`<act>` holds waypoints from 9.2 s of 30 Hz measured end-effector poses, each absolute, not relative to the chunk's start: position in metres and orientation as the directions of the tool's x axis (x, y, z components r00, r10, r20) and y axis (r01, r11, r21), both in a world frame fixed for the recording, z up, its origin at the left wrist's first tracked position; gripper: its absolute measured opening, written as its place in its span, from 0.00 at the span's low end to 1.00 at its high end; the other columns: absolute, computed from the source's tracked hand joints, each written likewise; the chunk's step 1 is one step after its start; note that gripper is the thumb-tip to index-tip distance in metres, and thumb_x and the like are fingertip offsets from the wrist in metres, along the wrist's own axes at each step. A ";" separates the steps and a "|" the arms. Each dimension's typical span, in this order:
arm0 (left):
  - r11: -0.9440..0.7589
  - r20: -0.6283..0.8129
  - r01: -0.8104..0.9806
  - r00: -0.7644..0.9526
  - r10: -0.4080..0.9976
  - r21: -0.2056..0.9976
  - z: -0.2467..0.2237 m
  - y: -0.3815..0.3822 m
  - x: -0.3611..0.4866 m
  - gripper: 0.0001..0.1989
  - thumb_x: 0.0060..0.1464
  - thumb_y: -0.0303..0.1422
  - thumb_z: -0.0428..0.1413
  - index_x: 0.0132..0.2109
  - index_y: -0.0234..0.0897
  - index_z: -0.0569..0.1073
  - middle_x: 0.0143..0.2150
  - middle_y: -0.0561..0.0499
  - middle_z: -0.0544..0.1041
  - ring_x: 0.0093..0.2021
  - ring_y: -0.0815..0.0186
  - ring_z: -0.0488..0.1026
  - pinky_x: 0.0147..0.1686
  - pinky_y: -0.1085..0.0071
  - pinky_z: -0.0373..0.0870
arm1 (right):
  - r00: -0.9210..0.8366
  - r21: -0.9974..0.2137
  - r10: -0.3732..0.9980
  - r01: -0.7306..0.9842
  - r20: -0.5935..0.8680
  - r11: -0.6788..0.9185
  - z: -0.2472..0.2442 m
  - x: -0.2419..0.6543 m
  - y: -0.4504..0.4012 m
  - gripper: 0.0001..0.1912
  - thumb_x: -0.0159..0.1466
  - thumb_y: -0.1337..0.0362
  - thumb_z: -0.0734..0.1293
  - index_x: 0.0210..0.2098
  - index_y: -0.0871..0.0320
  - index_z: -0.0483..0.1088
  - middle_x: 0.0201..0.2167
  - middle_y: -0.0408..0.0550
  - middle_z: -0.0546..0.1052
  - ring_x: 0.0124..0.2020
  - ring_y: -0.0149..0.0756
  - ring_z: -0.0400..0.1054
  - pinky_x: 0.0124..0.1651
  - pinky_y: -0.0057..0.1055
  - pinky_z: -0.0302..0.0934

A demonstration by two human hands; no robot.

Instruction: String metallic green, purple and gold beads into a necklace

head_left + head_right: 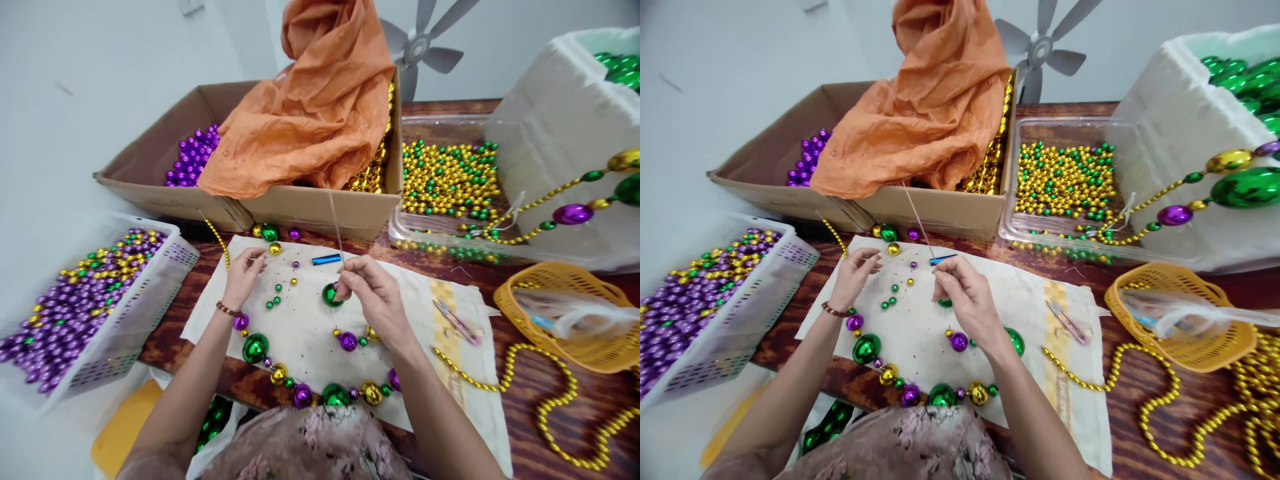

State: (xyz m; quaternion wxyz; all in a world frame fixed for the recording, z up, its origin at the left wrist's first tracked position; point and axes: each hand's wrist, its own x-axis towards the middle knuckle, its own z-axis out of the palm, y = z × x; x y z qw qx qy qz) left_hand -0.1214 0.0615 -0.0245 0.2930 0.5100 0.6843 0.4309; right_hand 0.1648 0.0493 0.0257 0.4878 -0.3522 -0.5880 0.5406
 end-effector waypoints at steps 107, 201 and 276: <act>0.297 -0.351 -0.538 0.003 0.936 0.789 -0.010 0.041 -0.081 0.12 0.50 0.29 0.68 0.43 0.32 0.81 0.35 0.49 0.79 0.37 0.68 0.77 0.43 0.68 0.77 | -0.407 -0.990 0.913 0.120 0.024 0.079 -0.060 0.148 -0.009 0.09 0.68 0.66 0.60 0.39 0.56 0.72 0.21 0.40 0.75 0.22 0.30 0.71 0.29 0.25 0.64; 0.189 -0.292 -0.653 -0.051 0.955 0.734 0.010 0.066 -0.063 0.11 0.58 0.34 0.63 0.47 0.35 0.77 0.39 0.50 0.81 0.36 0.65 0.79 0.42 0.67 0.79 | -0.267 -0.997 0.962 -0.029 -0.065 -0.075 -0.064 0.144 -0.007 0.07 0.67 0.62 0.63 0.35 0.56 0.71 0.25 0.43 0.78 0.25 0.31 0.75 0.30 0.25 0.67; 0.170 -0.272 -0.582 -0.092 0.958 0.795 -0.009 0.056 -0.046 0.12 0.55 0.38 0.65 0.43 0.37 0.76 0.41 0.49 0.79 0.45 0.60 0.79 0.48 0.60 0.74 | -0.392 -0.932 0.890 -0.171 -0.233 -0.320 -0.058 0.135 0.007 0.12 0.61 0.55 0.68 0.36 0.57 0.73 0.30 0.47 0.81 0.23 0.32 0.74 0.23 0.24 0.58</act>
